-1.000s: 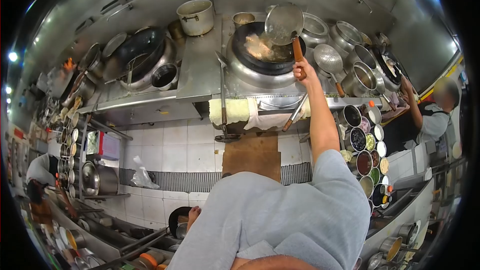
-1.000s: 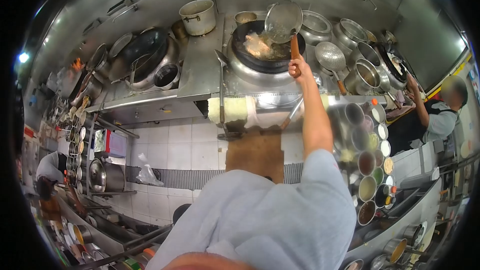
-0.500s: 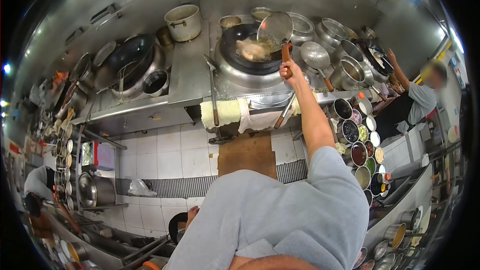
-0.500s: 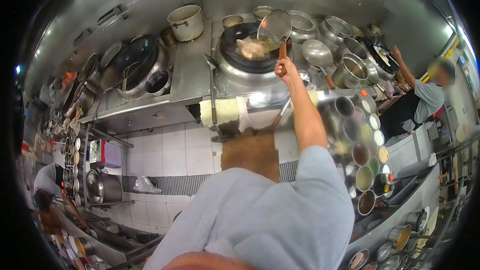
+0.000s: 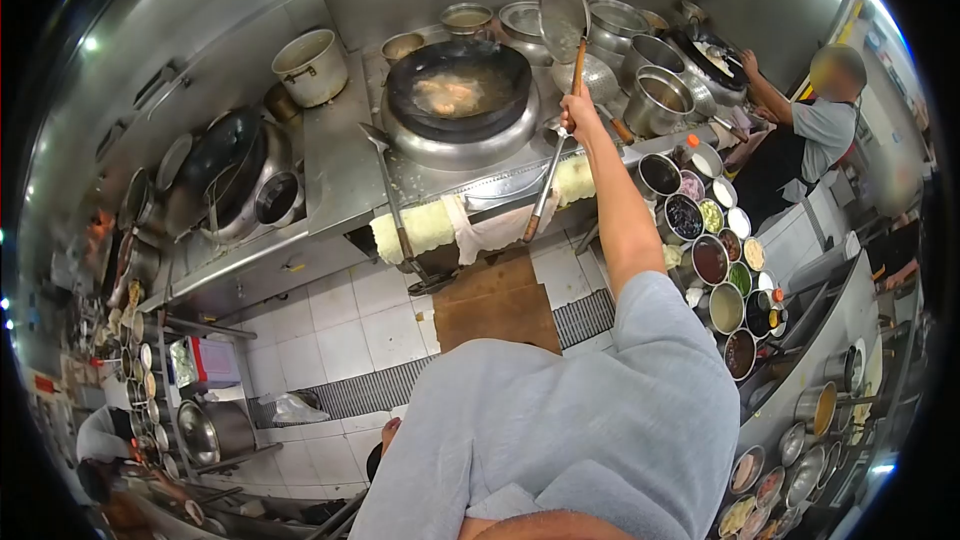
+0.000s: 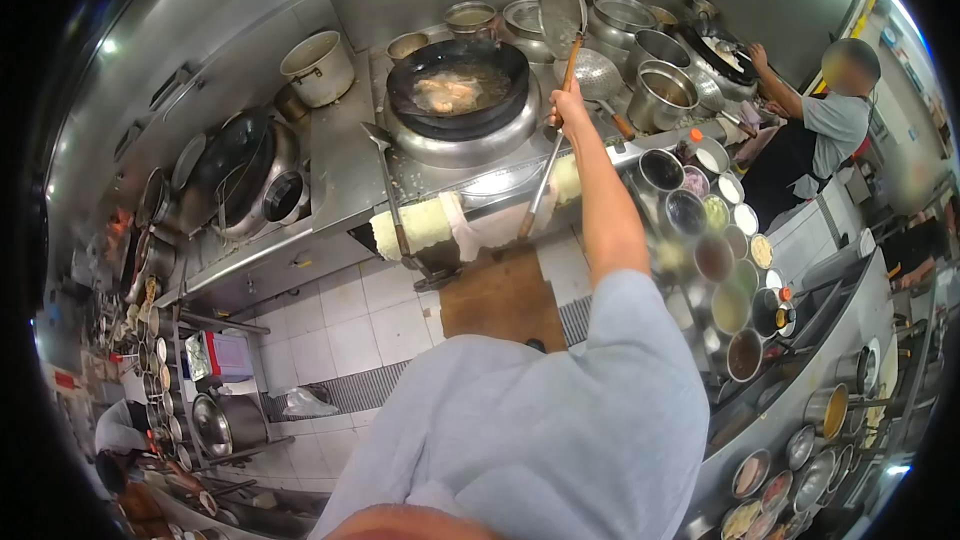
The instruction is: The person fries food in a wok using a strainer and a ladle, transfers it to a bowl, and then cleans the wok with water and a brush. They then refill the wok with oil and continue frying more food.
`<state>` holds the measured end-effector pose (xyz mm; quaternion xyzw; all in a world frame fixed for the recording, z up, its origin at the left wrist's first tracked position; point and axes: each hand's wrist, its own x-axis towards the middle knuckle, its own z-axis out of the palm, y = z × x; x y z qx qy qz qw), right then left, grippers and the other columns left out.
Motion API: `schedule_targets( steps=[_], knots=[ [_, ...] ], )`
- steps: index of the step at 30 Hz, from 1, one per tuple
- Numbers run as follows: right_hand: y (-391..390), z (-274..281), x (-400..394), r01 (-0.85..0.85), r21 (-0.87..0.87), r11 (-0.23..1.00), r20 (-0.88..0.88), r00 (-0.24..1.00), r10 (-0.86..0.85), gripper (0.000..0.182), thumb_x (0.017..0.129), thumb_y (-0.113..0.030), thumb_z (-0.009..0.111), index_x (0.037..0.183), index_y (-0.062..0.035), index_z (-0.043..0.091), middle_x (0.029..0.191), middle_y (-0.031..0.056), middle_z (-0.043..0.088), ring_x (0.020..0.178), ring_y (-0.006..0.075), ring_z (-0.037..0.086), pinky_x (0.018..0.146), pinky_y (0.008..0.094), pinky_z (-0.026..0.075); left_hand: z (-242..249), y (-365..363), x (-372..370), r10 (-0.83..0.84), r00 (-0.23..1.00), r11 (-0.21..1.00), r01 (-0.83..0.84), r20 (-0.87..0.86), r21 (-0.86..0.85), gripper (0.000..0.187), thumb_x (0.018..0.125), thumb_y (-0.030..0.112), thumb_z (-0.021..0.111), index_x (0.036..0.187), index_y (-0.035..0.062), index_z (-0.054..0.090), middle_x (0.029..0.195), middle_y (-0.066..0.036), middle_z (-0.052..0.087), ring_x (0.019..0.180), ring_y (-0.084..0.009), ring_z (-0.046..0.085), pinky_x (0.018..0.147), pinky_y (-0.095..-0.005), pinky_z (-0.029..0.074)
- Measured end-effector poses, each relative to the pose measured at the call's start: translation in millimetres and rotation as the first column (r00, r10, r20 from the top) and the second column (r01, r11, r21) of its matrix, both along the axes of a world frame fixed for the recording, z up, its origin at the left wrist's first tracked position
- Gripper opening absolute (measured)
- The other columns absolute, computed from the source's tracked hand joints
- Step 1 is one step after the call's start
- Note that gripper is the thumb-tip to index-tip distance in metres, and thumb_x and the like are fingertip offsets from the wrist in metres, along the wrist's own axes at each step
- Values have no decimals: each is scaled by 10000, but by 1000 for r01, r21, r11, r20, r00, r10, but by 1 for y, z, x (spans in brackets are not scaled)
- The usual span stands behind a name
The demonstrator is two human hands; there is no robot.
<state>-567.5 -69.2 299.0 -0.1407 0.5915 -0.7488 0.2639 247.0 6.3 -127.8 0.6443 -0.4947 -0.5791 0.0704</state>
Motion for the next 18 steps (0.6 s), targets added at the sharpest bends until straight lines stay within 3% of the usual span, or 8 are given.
schedule_targets(
  steps=[1, 4, 5, 7, 9, 12, 14, 18],
  knots=[
    [5, -3, 1, 19, 107, 994, -77, 997, -11, 709, 768, -2, 485, 1396, -253, 271, 703, 41, 439, 452, 119, 410, 360, 282, 357, 0, 2, 1, 0, 1000, 1000, 0, 0, 2, 399, 830, 189, 606, 1172, -14, 578, 946, -132, 679, 845, -215, 660, 718, -323, 526],
    [15, -15, -23, -81, 384, 920, -37, 994, 103, 791, 766, -9, 489, 1458, -249, 192, 723, 48, 450, 461, 121, 418, 371, 295, 372, 1, 6, -2, -4, 1000, 1000, 4, -4, 10, 397, 834, 184, 602, 1177, -12, 573, 945, -131, 678, 843, -218, 660, 714, -326, 527],
    [21, -21, -41, -240, 367, 899, 21, 968, 250, 811, 766, -20, 506, 1484, -235, 196, 679, 50, 459, 445, 131, 419, 382, 315, 385, 1, 8, -2, -2, 1000, 1000, 2, -8, 12, 396, 835, 182, 600, 1179, -11, 572, 945, -131, 677, 842, -219, 660, 713, -327, 527],
    [24, -45, -44, -36, 399, 916, -264, 952, 153, 799, 770, -32, 516, 1486, -236, 227, 669, 48, 471, 445, 137, 434, 384, 319, 386, 0, 10, -2, 6, 1000, 1000, -6, -17, 18, 394, 837, 178, 597, 1183, -10, 568, 944, -130, 677, 840, -221, 661, 710, -329, 528],
    [24, -44, -27, 103, 430, 897, -391, 917, 82, 760, 779, -41, 522, 1474, -246, 292, 701, 48, 508, 464, 142, 467, 377, 316, 379, 0, 12, 0, 20, 999, 1000, -19, -27, 17, 393, 840, 174, 594, 1186, -8, 565, 944, -130, 676, 838, -223, 661, 707, -331, 529],
    [32, -8, 8, 5, 336, 942, -227, 971, 76, 781, 773, -24, 512, 1476, -265, 273, 760, 42, 505, 486, 131, 471, 370, 287, 374, -7, 14, 7, 48, 997, 998, -46, -60, 33, 390, 844, 169, 590, 1191, -6, 560, 943, -129, 675, 835, -226, 661, 703, -335, 530],
    [24, 9, 12, -161, 147, 976, -92, 980, 176, 720, 777, 5, 481, 1427, -242, 293, 704, 13, 452, 463, 100, 414, 363, 251, 361, -13, 10, 9, 91, 988, 994, -84, -125, 65, 389, 846, 165, 587, 1195, -4, 557, 942, -129, 674, 834, -228, 661, 700, -337, 531],
    [-12, 8, 20, -236, 162, 958, -32, 969, 244, 672, 780, 11, 483, 1388, -219, 310, 699, 11, 446, 473, 95, 414, 370, 246, 363, -3, 2, -3, 210, 947, 975, -184, -244, 124, 378, 856, 150, 576, 1202, 4, 541, 934, -125, 669, 822, -229, 660, 681, -346, 533]
  ],
)
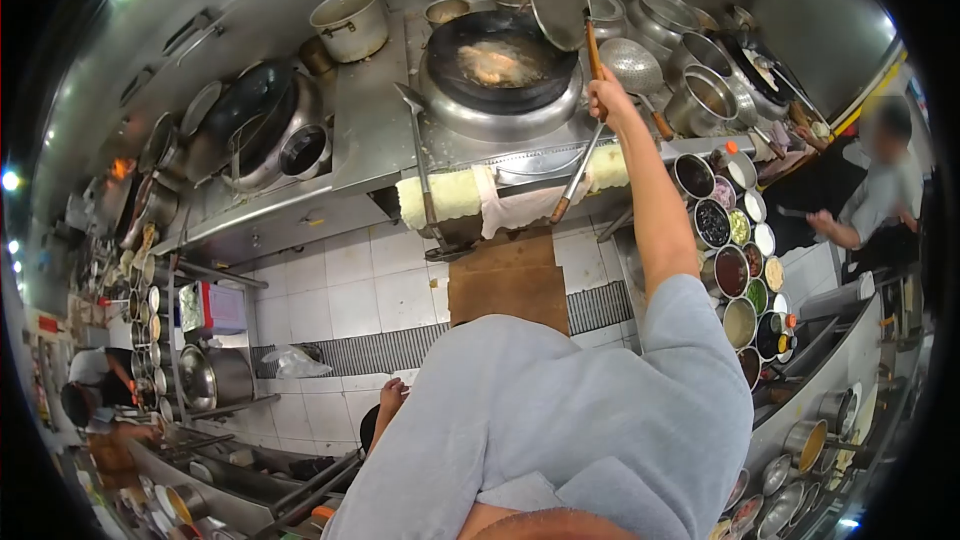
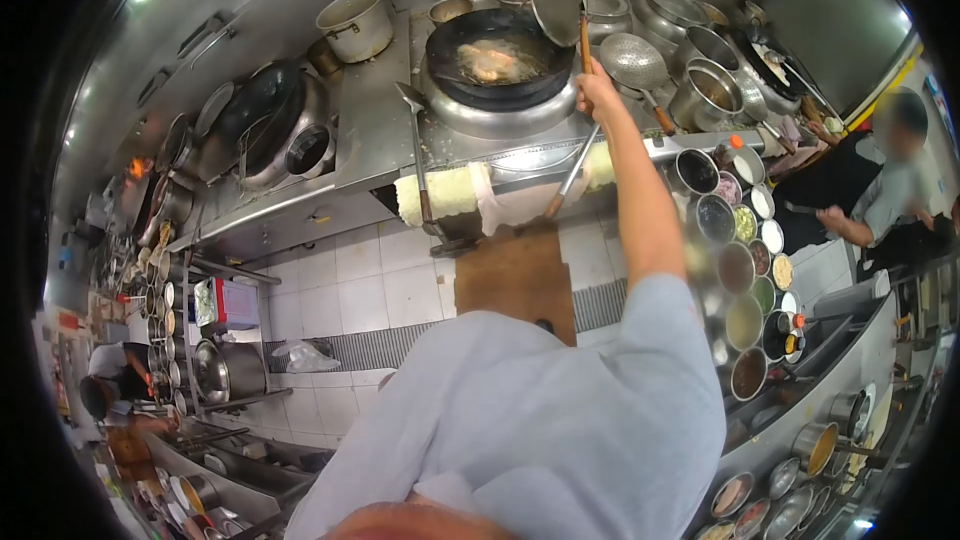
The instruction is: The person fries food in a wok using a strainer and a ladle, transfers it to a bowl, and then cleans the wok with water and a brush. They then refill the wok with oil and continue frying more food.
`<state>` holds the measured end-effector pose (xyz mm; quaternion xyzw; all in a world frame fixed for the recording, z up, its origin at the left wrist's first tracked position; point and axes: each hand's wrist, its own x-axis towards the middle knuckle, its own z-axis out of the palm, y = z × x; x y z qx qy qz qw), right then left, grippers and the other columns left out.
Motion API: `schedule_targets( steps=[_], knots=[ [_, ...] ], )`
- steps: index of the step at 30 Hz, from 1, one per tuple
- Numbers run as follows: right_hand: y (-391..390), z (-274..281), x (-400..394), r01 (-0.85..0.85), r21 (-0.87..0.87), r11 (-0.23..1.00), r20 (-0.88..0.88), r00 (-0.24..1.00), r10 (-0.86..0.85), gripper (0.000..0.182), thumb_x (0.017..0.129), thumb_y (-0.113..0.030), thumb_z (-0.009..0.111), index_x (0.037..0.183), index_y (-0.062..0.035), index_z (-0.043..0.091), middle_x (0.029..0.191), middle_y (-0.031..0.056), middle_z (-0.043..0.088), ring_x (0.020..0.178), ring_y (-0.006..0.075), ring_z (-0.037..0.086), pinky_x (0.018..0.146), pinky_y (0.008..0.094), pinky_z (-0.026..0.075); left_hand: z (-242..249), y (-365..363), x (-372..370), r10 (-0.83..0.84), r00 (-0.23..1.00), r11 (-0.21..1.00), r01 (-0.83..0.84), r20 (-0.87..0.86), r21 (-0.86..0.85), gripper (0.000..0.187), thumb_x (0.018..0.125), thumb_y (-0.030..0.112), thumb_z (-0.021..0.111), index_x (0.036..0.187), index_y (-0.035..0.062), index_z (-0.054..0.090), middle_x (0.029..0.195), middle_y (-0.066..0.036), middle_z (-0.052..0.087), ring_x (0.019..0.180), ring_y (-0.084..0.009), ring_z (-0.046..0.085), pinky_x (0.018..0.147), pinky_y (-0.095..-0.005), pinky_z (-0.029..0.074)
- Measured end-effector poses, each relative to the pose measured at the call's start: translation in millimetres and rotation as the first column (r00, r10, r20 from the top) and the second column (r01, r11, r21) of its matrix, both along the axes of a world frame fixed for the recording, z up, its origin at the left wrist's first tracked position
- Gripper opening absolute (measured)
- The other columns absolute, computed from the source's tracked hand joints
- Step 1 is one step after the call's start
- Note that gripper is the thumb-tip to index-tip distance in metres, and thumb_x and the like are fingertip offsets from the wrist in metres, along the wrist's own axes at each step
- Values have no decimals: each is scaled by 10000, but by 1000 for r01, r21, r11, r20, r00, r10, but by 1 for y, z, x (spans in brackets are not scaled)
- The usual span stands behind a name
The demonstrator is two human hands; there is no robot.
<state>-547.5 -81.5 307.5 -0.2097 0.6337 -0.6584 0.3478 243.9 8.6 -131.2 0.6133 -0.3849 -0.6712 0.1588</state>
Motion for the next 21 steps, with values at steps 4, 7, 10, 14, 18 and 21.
schedule_targets(
  steps=[4, 7, 10, 14, 18, 21],
  knots=[
    [-33, -29, 20, -26, -82, 996, 202, 978, 43, 362, 780, 33, 493, 1089, -133, 405, 686, 36, 438, 470, 119, 418, 375, 244, 358, 69, 10, -36, -29, 993, 995, 39, 118, -87, 339, 870, 136, 565, 1181, 2, 535, 921, -135, 661, 811, -259, 654, 674, -385, 532],
    [-47, -45, 30, -43, -245, 968, 584, 791, 183, 244, 770, 57, 501, 954, -48, 379, 690, 59, 427, 482, 134, 424, 382, 242, 351, 68, 24, -37, -84, 976, 992, 101, 201, -80, 337, 867, 154, 576, 1169, 6, 550, 936, -142, 662, 835, -286, 649, 713, -397, 523],
    [-53, -44, 34, -6, -385, 923, 842, 407, 354, 198, 775, 65, 510, 867, 3, 347, 699, 73, 417, 499, 139, 428, 394, 234, 352, 41, 51, -21, -108, 965, 992, 122, 237, -45, 349, 861, 177, 592, 1172, 21, 562, 960, -141, 663, 867, -299, 643, 754, -395, 513],
    [-43, -28, 39, -121, -359, 926, 826, 420, 375, 197, 808, 52, 496, 963, 27, 378, 715, 72, 434, 517, 109, 427, 413, 220, 364, 14, 76, -2, -161, 931, 983, 181, 326, -31, 365, 852, 207, 613, 1176, 41, 576, 991, -139, 664, 910, -318, 634, 808, -393, 500],
    [-5, 12, 89, -306, -250, 919, 331, 864, 378, 508, 781, 70, 511, 1221, -165, 412, 684, 24, 479, 505, 93, 429, 407, 227, 343, 19, 49, -20, -240, 650, 919, 390, 721, -46, 382, 844, 238, 634, 1179, 61, 591, 1022, -137, 665, 953, -336, 626, 862, -391, 486],
    [-2, -21, 119, -260, -95, 961, 48, 963, 265, 707, 793, 20, 545, 1425, -171, 294, 675, 17, 492, 491, 85, 432, 396, 231, 334, 247, -35, -139, 86, 863, 542, 379, 498, -750, 352, 849, 186, 631, 1178, 65, 603, 1144, -175, 621, 1079, -365, 565, 927, -399, 451]
  ],
)
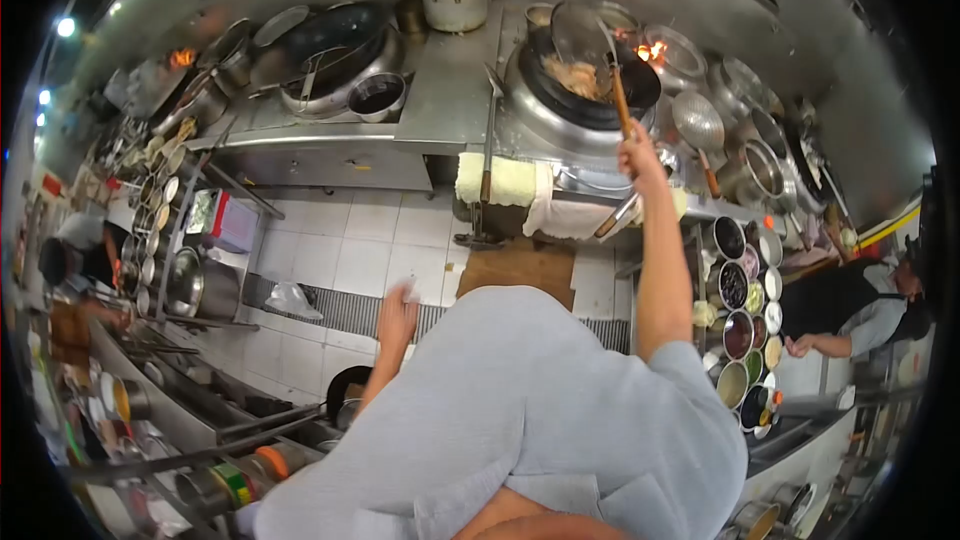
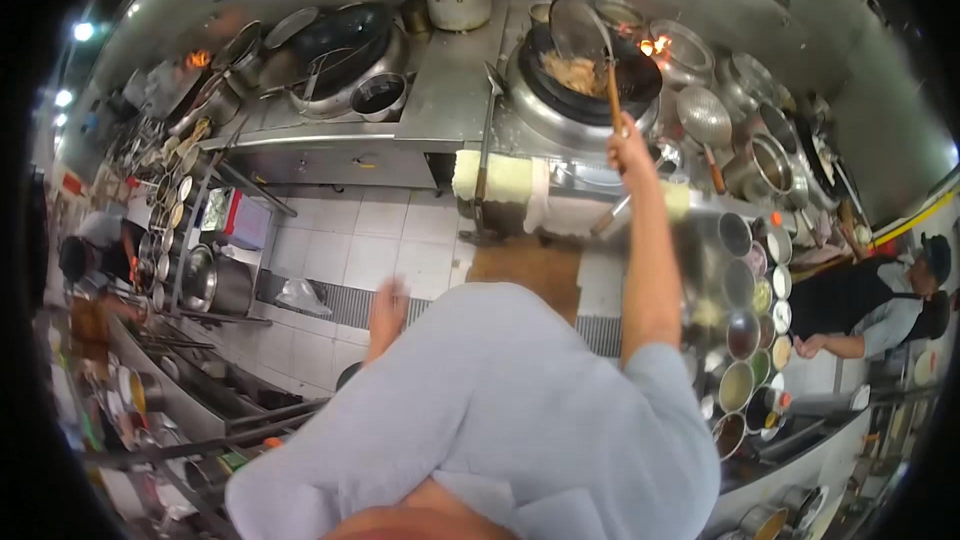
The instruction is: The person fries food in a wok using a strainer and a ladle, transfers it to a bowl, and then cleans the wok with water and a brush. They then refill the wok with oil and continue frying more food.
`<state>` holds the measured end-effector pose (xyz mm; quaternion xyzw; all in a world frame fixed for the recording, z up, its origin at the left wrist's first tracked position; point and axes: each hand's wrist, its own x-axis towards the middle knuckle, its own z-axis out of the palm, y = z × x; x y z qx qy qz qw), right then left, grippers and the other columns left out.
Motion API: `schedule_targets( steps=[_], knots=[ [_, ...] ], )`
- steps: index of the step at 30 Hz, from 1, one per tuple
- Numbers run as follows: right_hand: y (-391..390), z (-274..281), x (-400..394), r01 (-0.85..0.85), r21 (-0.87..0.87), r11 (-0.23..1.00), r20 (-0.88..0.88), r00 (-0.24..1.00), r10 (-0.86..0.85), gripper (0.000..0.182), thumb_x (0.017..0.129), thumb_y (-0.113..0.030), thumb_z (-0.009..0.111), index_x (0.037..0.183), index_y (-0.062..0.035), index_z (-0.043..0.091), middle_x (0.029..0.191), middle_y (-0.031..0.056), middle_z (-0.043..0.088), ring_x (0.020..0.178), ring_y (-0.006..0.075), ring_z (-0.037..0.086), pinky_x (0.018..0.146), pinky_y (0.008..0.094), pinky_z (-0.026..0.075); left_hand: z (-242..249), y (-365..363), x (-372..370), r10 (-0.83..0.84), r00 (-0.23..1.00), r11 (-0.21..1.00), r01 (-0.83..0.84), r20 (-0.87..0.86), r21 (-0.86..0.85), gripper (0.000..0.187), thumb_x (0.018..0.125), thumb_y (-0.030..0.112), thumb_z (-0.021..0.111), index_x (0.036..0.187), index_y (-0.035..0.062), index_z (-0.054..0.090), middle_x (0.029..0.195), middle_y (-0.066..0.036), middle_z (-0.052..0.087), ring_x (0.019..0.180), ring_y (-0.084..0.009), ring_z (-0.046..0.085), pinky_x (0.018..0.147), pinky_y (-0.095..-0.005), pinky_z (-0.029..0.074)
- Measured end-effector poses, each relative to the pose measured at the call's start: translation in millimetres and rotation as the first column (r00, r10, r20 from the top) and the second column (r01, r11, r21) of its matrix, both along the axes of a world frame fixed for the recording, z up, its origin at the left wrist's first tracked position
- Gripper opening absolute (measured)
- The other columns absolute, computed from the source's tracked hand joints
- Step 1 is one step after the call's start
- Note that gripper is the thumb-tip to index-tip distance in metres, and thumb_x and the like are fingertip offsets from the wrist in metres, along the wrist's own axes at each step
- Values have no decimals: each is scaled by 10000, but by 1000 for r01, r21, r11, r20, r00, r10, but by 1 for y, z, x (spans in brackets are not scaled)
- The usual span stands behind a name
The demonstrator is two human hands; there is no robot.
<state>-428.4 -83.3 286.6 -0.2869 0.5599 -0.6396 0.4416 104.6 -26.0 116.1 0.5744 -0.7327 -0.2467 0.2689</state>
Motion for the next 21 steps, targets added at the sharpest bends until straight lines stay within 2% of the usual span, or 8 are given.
schedule_targets(
  steps=[1, 2, 3, 5, 7, 10, 17, 21],
  knots=[
    [2, -12, 13, 21, 64, 998, -119, 993, -14, 763, 799, 7, 553, 1471, -170, 239, 668, 11, 485, 476, 86, 423, 396, 242, 329, 124, -13, -55, -325, 934, 927, 284, -146, -246, 345, 823, 159, 642, 1150, 51, 619, 1149, -160, 608, 1082, -348, 554, 934, -407, 442],
    [1, -21, 25, 57, -13, 998, -127, 990, -58, 667, 806, -24, 528, 1425, -142, 312, 688, 19, 486, 479, 94, 424, 400, 251, 335, 228, -4, -101, -572, 811, 738, 444, -122, -507, 413, 779, 132, 681, 1185, 97, 615, 1209, -125, 588, 1142, -336, 535, 962, -416, 433],
    [3, -30, 42, 53, -131, 990, -16, 998, -55, 667, 801, -13, 511, 1423, -159, 318, 686, 20, 480, 481, 96, 430, 390, 254, 336, 280, 4, -130, -727, 685, 470, 542, 42, -697, 474, 724, 142, 726, 1186, 145, 623, 1252, -106, 569, 1198, -323, 505, 999, -433, 410],
    [8, -42, 62, 68, -268, 961, 109, 993, -39, 663, 801, -14, 507, 1420, -160, 320, 691, 21, 478, 484, 98, 432, 390, 256, 339, 327, 37, -177, -823, 523, 131, 554, 221, -822, 591, 654, 144, 775, 1218, 192, 605, 1336, -91, 509, 1261, -307, 464, 1016, -461, 392],
    [16, -47, 64, 41, -246, 968, 86, 996, -21, 659, 801, -14, 502, 1417, -161, 323, 695, 21, 477, 487, 100, 434, 390, 259, 342, 331, 63, -212, -880, 426, -9, 427, 210, -904, 540, 681, 166, 743, 1200, 219, 607, 1352, -83, 491, 1266, -284, 463, 1019, -461, 386],
    [27, -48, 57, 3, -213, 977, 62, 998, 10, 652, 801, -15, 496, 1413, -162, 328, 702, 22, 475, 491, 102, 437, 391, 263, 346, 323, 95, -220, -906, 391, -70, 243, 163, -968, 444, 713, 180, 695, 1149, 228, 626, 1306, -71, 530, 1245, -264, 487, 1022, -459, 379],
    [77, -38, 9, -70, -31, 997, -21, 997, 69, 637, 801, -16, 480, 1404, -166, 338, 718, 24, 469, 501, 108, 445, 391, 272, 356, 307, 97, -214, -886, 427, -60, 280, 180, -958, 332, 730, 119, 623, 1057, 162, 653, 1174, -80, 594, 1146, -265, 556, 986, -454, 417],
    [65, -27, -3, -101, 97, 990, -110, 988, 112, 630, 801, -16, 471, 1399, -167, 343, 727, 25, 466, 507, 112, 449, 392, 277, 361, 311, 91, -210, -877, 425, -68, 356, 226, -932, 300, 711, 108, 632, 1010, 105, 658, 1087, -91, 615, 1077, -258, 586, 959, -440, 440]
  ],
)
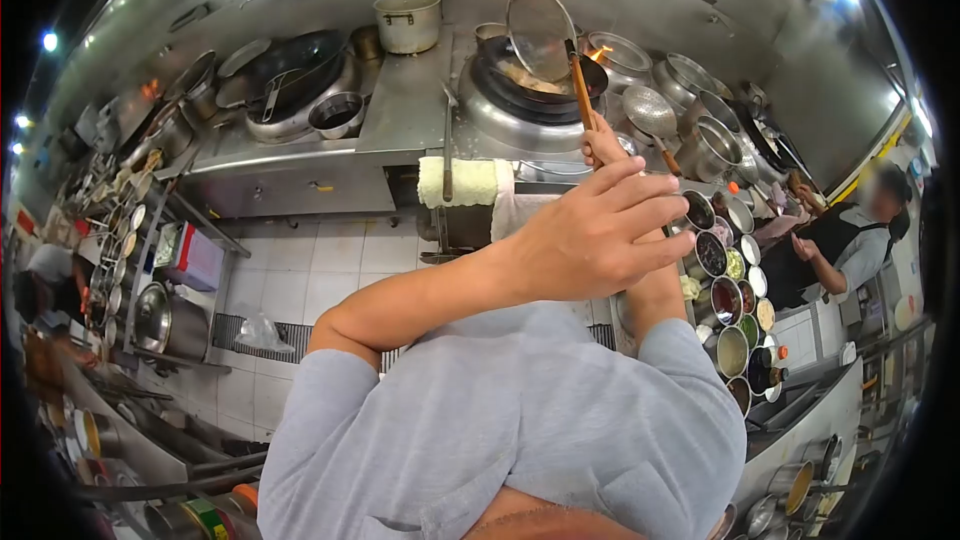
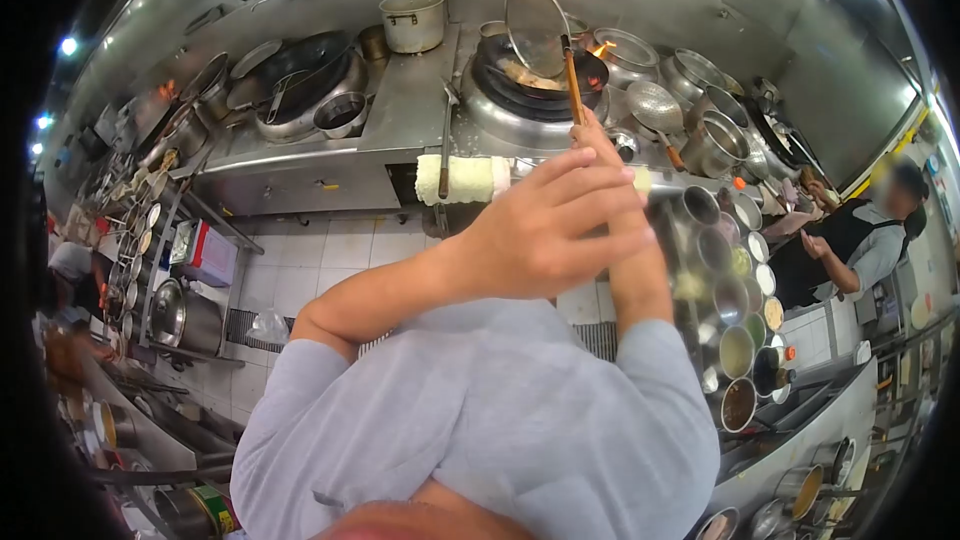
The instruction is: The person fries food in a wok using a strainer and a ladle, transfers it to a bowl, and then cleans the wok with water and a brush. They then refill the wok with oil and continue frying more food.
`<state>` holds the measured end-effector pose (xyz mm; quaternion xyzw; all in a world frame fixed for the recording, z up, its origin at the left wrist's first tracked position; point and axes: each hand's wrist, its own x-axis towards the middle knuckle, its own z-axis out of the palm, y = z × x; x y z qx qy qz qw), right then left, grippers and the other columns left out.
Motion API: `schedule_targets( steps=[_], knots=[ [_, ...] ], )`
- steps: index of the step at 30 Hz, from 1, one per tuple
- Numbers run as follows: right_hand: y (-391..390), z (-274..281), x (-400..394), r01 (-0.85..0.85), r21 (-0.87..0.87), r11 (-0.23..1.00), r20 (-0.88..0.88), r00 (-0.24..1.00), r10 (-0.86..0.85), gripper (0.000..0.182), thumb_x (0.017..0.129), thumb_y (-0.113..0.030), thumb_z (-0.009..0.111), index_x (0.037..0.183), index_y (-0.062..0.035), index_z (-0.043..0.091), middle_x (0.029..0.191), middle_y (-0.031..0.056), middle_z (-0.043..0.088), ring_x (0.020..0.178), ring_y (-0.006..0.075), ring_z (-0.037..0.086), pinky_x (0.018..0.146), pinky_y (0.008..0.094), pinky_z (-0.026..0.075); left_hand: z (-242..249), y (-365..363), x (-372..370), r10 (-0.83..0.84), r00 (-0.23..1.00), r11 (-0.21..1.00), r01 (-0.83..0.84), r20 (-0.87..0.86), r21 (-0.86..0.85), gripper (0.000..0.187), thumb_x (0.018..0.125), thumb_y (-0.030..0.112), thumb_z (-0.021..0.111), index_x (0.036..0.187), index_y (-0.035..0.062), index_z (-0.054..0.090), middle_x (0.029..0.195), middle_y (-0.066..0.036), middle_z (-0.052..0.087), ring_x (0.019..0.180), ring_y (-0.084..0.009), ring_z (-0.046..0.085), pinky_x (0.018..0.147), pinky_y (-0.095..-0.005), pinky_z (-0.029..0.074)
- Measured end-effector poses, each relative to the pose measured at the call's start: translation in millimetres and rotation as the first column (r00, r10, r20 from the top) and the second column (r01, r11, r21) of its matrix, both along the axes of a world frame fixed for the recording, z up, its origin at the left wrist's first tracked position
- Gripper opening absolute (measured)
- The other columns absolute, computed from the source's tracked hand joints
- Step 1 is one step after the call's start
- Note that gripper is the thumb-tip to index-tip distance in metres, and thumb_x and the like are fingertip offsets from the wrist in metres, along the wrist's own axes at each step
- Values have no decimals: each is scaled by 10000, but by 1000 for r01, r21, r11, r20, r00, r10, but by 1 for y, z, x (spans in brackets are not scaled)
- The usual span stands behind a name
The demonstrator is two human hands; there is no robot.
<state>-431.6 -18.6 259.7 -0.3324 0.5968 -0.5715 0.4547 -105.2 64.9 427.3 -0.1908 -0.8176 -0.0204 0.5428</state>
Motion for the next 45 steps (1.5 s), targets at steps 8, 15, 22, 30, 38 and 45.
schedule_targets(
  steps=[8, 15, 22, 30, 38, 45],
  knots=[
    [-86, 7, -7, 278, -20, 960, -197, 941, -277, 603, 802, -25, 450, 1384, -154, 361, 775, 42, 466, 535, 134, 472, 395, 306, 380, 3, -31, 4, 56, 982, 991, -77, 182, 113, 277, 692, 67, 658, 967, 94, 667, 979, -76, 634, 975, -246, 617, 908, -413, 473],
    [-125, -2, -30, 567, 0, 824, -292, 788, -542, 583, 807, 26, 435, 1351, -154, 329, 729, 67, 443, 464, 161, 420, 370, 311, 367, -46, -88, 71, 180, 881, 816, -382, 436, 434, 251, 737, 23, 681, 985, 56, 679, 864, -67, 650, 808, -246, 618, 753, -363, 500],
    [-120, 16, -54, 321, -19, 947, 487, 830, -272, 360, 779, 95, 442, 1018, -168, 384, 682, 49, 426, 484, 129, 424, 379, 270, 347, -123, -106, 163, 327, 753, 328, -657, 571, 679, 191, 814, 2, 626, 997, 18, 681, 896, -131, 672, 816, -251, 646, 723, -321, 508],
    [-131, 7, -55, 453, 0, 892, 17, 892, -453, 458, 809, 34, 447, 1192, -210, 391, 695, 37, 438, 474, 122, 428, 369, 276, 357, -135, -114, 170, 322, 744, 210, -659, 585, 722, 179, 842, 12, 600, 1004, 7, 675, 888, -135, 674, 807, -243, 657, 737, -307, 511],
    [-147, -16, -62, 234, -13, 972, 772, 620, -139, 171, 830, 45, 456, 941, -36, 353, 680, 56, 422, 491, 124, 408, 400, 248, 365, -142, -116, 170, 248, 793, 238, -607, 557, 758, 184, 846, 11, 595, 1014, 2, 669, 891, -135, 673, 811, -240, 659, 738, -309, 511],
    [-111, 21, -62, 83, 0, 997, 836, 547, -45, 172, 835, 37, 485, 963, 4, 374, 733, 64, 428, 513, 110, 417, 418, 229, 353, -140, -126, 159, 146, 835, 232, -551, 531, 802, 200, 849, 5, 592, 1035, -7, 664, 896, -141, 673, 815, -229, 663, 740, -299, 517]
  ],
)
